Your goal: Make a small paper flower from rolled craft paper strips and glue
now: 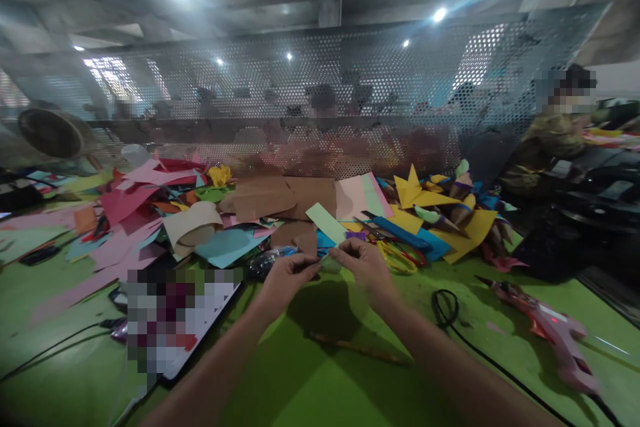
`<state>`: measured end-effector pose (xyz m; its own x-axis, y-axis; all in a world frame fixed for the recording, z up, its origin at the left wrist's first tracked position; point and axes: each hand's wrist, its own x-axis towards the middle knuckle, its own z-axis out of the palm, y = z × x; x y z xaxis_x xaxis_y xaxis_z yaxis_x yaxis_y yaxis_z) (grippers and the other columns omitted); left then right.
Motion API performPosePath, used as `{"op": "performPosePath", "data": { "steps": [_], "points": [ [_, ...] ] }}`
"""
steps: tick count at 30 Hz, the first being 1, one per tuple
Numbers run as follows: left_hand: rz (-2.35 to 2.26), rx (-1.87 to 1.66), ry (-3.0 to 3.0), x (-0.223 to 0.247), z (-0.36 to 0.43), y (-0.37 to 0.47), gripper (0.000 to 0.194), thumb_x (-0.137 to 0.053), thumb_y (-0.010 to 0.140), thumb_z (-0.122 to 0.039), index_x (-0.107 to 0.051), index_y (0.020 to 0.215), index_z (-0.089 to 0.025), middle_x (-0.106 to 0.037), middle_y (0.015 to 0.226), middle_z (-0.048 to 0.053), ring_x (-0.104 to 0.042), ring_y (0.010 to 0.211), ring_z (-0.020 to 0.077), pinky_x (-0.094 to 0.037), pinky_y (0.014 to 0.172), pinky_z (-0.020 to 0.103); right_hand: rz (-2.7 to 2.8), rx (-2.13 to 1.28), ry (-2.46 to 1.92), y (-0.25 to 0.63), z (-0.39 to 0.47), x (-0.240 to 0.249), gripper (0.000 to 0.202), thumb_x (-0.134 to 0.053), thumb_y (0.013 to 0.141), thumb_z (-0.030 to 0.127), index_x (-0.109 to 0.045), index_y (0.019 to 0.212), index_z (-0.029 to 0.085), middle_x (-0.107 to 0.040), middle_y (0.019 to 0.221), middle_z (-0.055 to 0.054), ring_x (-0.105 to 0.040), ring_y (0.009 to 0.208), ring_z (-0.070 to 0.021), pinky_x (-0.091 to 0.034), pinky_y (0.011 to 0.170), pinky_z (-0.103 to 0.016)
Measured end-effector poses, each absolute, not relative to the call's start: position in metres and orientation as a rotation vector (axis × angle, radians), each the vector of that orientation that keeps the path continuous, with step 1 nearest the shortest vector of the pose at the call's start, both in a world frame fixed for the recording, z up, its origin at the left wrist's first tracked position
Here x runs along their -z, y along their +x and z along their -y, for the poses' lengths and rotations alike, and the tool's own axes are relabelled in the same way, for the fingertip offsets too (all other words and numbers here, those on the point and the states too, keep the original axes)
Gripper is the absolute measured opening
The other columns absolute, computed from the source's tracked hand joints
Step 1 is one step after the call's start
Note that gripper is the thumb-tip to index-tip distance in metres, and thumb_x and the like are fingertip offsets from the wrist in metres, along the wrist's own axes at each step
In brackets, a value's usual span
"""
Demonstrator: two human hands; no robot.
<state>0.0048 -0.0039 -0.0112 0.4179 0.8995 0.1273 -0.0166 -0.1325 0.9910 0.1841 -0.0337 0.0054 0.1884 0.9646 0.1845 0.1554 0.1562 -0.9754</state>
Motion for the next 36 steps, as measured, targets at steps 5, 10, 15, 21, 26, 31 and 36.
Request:
{"op": "performPosePath", "data": {
  "steps": [5, 10, 15, 21, 26, 31, 36],
  "points": [
    [-0.82, -0.956, 1.536, 0.0098, 0.0046, 0.0047, 0.024, -0.069, 0.076, -0.031, -0.08, 0.091, -0.016, -0.077, 0.084, 0.007, -0.065, 0.076, 0.0205, -0.049, 0.072, 0.03, 1.256, -0.889, -1.257, 0.1829, 0.035, -0.0083, 0.035, -0.077, 0.068, 0.053, -0.069, 0.07, 0.019, -0.062, 0.066, 0.0, -0.053, 0.064, -0.0157, -0.042, 0.062, -0.03],
    [-0.833, -0.992, 1.518, 0.0123, 0.0025, 0.0045, 0.021, -0.069, 0.076, -0.032, -0.08, 0.086, -0.017, -0.075, 0.078, 0.005, -0.063, 0.072, 0.0189, -0.048, 0.07, 0.029, 1.247, -0.912, -1.267, 0.1828, 0.0354, -0.0088, 0.038, -0.075, 0.07, 0.056, -0.071, 0.079, 0.019, -0.067, 0.073, -0.002, -0.058, 0.07, -0.0185, -0.046, 0.066, -0.032],
    [-0.877, -1.051, 1.463, 0.0141, -0.0006, 0.0043, 0.023, -0.069, 0.074, -0.034, -0.079, 0.086, -0.016, -0.074, 0.077, 0.005, -0.062, 0.069, 0.0182, -0.049, 0.07, 0.03, 1.235, -0.883, -1.302, 0.1839, 0.0347, -0.0089, 0.041, -0.077, 0.066, 0.058, -0.069, 0.074, 0.019, -0.065, 0.07, -0.002, -0.057, 0.068, -0.0182, -0.044, 0.064, -0.031],
    [-0.852, -1.05, 1.489, 0.0124, -0.0003, 0.0045, 0.022, -0.07, 0.074, -0.034, -0.079, 0.084, -0.017, -0.075, 0.079, 0.005, -0.063, 0.071, 0.0193, -0.049, 0.071, 0.03, 1.243, -0.868, -1.303, 0.1848, 0.0341, -0.0086, 0.038, -0.079, 0.064, 0.056, -0.068, 0.068, 0.019, -0.065, 0.068, -0.002, -0.056, 0.067, -0.0179, -0.044, 0.064, -0.031],
    [-0.869, -1.06, 1.465, 0.0123, -0.0003, 0.0043, 0.022, -0.07, 0.074, -0.031, -0.079, 0.087, -0.016, -0.076, 0.081, 0.006, -0.063, 0.071, 0.0182, -0.05, 0.072, 0.03, 1.245, -0.877, -1.292, 0.1848, 0.0343, -0.0084, 0.037, -0.078, 0.065, 0.054, -0.069, 0.071, 0.019, -0.066, 0.07, -0.002, -0.057, 0.068, -0.018, -0.044, 0.066, -0.031],
    [-0.868, -1.062, 1.469, 0.0141, -0.0004, 0.0047, 0.021, -0.07, 0.075, -0.03, -0.079, 0.088, -0.016, -0.076, 0.082, 0.006, -0.064, 0.072, 0.0186, -0.051, 0.071, 0.03, 1.244, -0.884, -1.302, 0.1849, 0.0355, -0.0091, 0.038, -0.077, 0.067, 0.056, -0.068, 0.073, 0.02, -0.066, 0.071, -0.002, -0.057, 0.068, -0.0186, -0.045, 0.065, -0.032],
    [-0.861, -1.071, 1.532, 0.0159, -0.0006, 0.0052, 0.019, -0.07, 0.077, -0.029, -0.079, 0.088, -0.017, -0.077, 0.087, 0.007, -0.067, 0.083, 0.0219, -0.051, 0.079, 0.032, 1.229, -0.866, -1.3, 0.1844, 0.0342, -0.0076, 0.042, -0.078, 0.066, 0.058, -0.069, 0.08, 0.021, -0.067, 0.08, -0.004, -0.059, 0.076, -0.0209, -0.048, 0.071, -0.033]
  ]
}}
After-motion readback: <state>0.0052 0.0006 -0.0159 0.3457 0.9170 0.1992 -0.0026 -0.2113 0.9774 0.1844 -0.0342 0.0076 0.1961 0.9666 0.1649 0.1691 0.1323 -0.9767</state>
